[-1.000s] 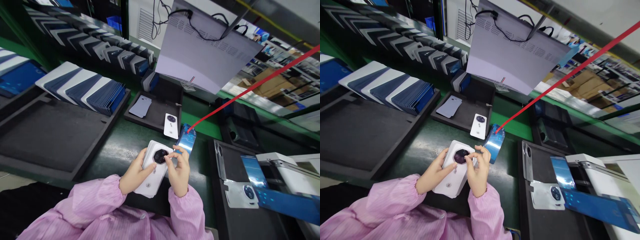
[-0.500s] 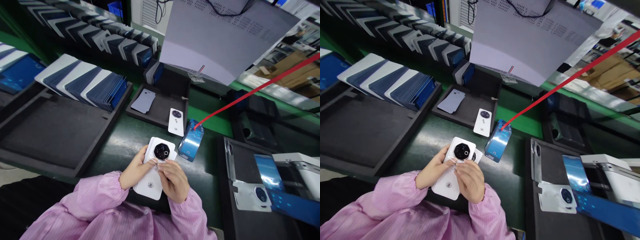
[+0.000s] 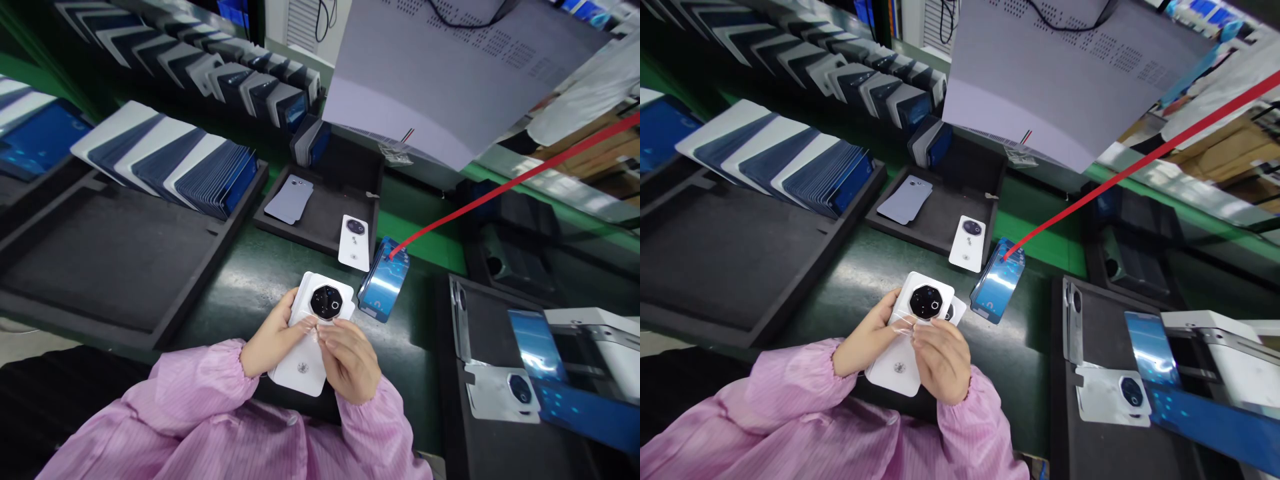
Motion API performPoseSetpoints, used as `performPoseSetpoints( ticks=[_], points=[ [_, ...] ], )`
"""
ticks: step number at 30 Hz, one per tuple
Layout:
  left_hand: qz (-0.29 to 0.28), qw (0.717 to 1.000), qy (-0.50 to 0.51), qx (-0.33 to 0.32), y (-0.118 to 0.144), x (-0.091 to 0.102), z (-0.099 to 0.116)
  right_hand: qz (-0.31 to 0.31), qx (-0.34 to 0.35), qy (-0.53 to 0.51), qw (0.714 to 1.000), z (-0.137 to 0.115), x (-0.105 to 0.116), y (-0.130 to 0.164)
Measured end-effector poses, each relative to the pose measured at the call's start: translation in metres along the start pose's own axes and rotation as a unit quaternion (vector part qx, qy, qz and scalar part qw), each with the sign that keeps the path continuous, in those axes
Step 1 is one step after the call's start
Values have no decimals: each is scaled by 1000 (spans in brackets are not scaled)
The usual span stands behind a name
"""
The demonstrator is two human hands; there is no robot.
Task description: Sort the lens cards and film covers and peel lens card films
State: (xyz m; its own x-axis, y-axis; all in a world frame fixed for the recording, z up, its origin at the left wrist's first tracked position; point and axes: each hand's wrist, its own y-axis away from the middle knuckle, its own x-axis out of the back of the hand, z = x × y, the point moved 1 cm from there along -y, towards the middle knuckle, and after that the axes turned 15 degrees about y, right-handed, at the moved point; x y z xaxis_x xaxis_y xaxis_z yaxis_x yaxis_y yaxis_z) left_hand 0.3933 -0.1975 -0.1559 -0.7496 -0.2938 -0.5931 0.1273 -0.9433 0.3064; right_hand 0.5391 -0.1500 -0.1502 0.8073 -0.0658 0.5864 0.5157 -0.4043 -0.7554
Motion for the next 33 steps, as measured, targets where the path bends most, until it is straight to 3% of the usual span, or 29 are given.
performPoseSetpoints(
  ticks=[8,33],
  points=[
    [15,997,53,53,-1,0,-3,-2,-17,11,1000,-1,0,-2],
    [17,999,27,42,-4,4,-5,-30,4,12,999,1,-1,-3]
  ],
)
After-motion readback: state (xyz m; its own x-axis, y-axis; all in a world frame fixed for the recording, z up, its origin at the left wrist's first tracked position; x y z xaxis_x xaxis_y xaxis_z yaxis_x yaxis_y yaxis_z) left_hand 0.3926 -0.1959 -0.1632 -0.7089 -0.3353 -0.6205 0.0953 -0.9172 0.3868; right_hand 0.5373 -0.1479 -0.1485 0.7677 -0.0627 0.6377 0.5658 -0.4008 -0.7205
